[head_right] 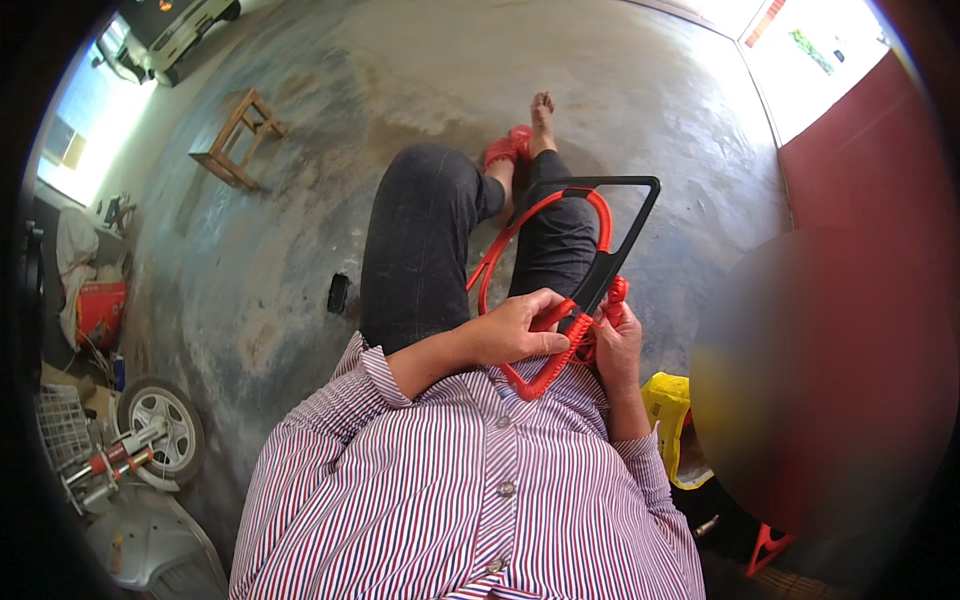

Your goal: The recorder is wrapping a red string around the frame of a circular object while sitting on the floor.

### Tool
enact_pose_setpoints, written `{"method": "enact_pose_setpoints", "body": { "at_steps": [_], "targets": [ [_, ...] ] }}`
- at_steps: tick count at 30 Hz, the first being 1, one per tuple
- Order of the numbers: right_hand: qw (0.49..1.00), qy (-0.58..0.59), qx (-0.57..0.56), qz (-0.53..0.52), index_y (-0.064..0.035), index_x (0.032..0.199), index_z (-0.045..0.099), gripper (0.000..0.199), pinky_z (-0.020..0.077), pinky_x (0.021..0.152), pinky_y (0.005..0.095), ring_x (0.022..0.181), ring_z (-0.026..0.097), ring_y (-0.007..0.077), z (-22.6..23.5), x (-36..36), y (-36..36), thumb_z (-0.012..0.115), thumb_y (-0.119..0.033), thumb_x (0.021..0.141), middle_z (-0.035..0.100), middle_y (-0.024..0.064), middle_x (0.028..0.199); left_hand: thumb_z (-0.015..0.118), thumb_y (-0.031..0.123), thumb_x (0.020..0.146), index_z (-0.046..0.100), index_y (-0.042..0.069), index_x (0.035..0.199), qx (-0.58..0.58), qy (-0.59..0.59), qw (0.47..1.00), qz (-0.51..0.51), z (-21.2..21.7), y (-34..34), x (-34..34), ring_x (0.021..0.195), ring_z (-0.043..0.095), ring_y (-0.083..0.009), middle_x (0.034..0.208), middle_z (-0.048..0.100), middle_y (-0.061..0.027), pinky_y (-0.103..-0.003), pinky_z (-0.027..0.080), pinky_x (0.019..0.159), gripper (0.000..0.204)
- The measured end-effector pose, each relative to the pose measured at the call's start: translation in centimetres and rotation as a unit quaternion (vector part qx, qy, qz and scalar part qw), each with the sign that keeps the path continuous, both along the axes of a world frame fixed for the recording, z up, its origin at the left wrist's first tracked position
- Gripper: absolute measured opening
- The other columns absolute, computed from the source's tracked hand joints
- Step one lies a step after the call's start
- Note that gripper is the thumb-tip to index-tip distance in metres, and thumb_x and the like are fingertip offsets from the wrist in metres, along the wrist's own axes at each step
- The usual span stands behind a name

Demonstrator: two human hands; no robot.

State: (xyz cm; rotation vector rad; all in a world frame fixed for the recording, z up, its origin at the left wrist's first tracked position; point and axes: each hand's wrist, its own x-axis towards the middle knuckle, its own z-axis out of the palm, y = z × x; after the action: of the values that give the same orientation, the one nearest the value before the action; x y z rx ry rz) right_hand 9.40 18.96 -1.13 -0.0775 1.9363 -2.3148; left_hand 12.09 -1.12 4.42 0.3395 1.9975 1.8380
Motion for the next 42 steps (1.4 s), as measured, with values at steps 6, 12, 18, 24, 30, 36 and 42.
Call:
{"method": "enact_pose_setpoints", "body": {
  "at_steps": [6,12,18,24,30,36,42],
  "targets": [
    [1.000,0.001,0.030,-0.003,-0.0050,0.084,0.054,0.010,0.0411,0.058,0.0194,0.064,0.048,0.0027,0.1,-0.1,0.3,0.059,-0.011,0.090,0.053,-0.0049,0.073,0.071,0.035,0.081,0.047,-0.003,0.121,0.009,-0.033,0.999,-0.009,-0.4,0.4,-0.6,0.099,0.057,-0.0177,0.104,0.059,-0.0129,-0.030,0.045,0.090,0.060],
    [1.000,-0.013,0.001,-0.008,-0.0048,0.084,0.055,0.012,0.0417,0.058,0.0195,0.064,0.049,0.0029,0.1,-0.1,0.5,0.060,-0.014,0.090,0.054,-0.0046,0.073,0.072,0.034,0.080,0.047,-0.003,0.121,0.032,-0.052,0.998,-0.011,-0.5,0.8,-0.7,0.097,0.056,-0.0166,0.104,0.059,-0.0123,-0.029,0.044,0.089,0.061],
    [0.999,-0.036,0.002,-0.025,-0.0039,0.086,0.055,0.005,0.0423,0.058,0.0199,0.065,0.050,0.0035,0.9,0.4,0.4,0.056,-0.007,0.090,0.055,-0.0034,0.075,0.072,0.030,0.080,0.048,-0.003,0.121,-0.006,-0.033,0.999,-0.006,1.0,0.7,0.0,0.094,0.057,-0.0160,0.102,0.059,-0.0112,-0.029,0.045,0.087,0.058],
    [0.999,-0.038,-0.002,-0.014,-0.0037,0.086,0.055,0.008,0.0422,0.057,0.0193,0.066,0.052,0.0044,0.8,0.2,-0.2,0.052,0.004,0.083,0.055,-0.0027,0.076,0.072,0.027,0.080,0.048,-0.002,0.121,0.004,0.012,1.000,0.019,1.4,0.4,0.7,0.089,0.055,-0.0136,0.097,0.058,-0.0078,-0.028,0.045,0.083,0.056],
    [0.999,-0.012,0.050,-0.010,-0.0029,0.085,0.054,0.008,0.0433,0.059,0.0211,0.066,0.051,0.0057,3.3,1.7,-0.6,0.052,0.003,0.080,0.055,-0.0030,0.076,0.074,0.023,0.079,0.049,-0.002,0.119,0.046,0.028,0.998,0.042,0.8,0.2,0.9,0.081,0.052,-0.0094,0.089,0.056,-0.0033,-0.025,0.045,0.075,0.053],
    [0.996,0.057,0.064,-0.013,-0.0024,0.098,0.056,0.013,0.0487,0.062,0.0230,0.069,0.058,0.0081,2.7,3.4,1.4,0.057,-0.013,0.091,0.061,0.0004,0.084,0.075,0.019,0.076,0.050,0.000,0.115,0.054,0.073,0.994,0.061,1.7,0.4,1.7,0.075,0.053,-0.0095,0.081,0.056,-0.0034,-0.026,0.046,0.070,0.049],
    [0.996,0.018,0.021,-0.082,-0.0006,0.105,0.056,0.017,0.0499,0.064,0.0237,0.072,0.060,0.0094,7.1,6.4,0.0,0.057,-0.011,0.092,0.063,0.0040,0.088,0.076,0.018,0.073,0.051,-0.001,0.107,0.065,0.085,0.992,0.062,1.5,1.0,1.5,0.071,0.056,-0.0148,0.077,0.059,-0.0076,-0.030,0.047,0.066,0.046]
  ]
}}
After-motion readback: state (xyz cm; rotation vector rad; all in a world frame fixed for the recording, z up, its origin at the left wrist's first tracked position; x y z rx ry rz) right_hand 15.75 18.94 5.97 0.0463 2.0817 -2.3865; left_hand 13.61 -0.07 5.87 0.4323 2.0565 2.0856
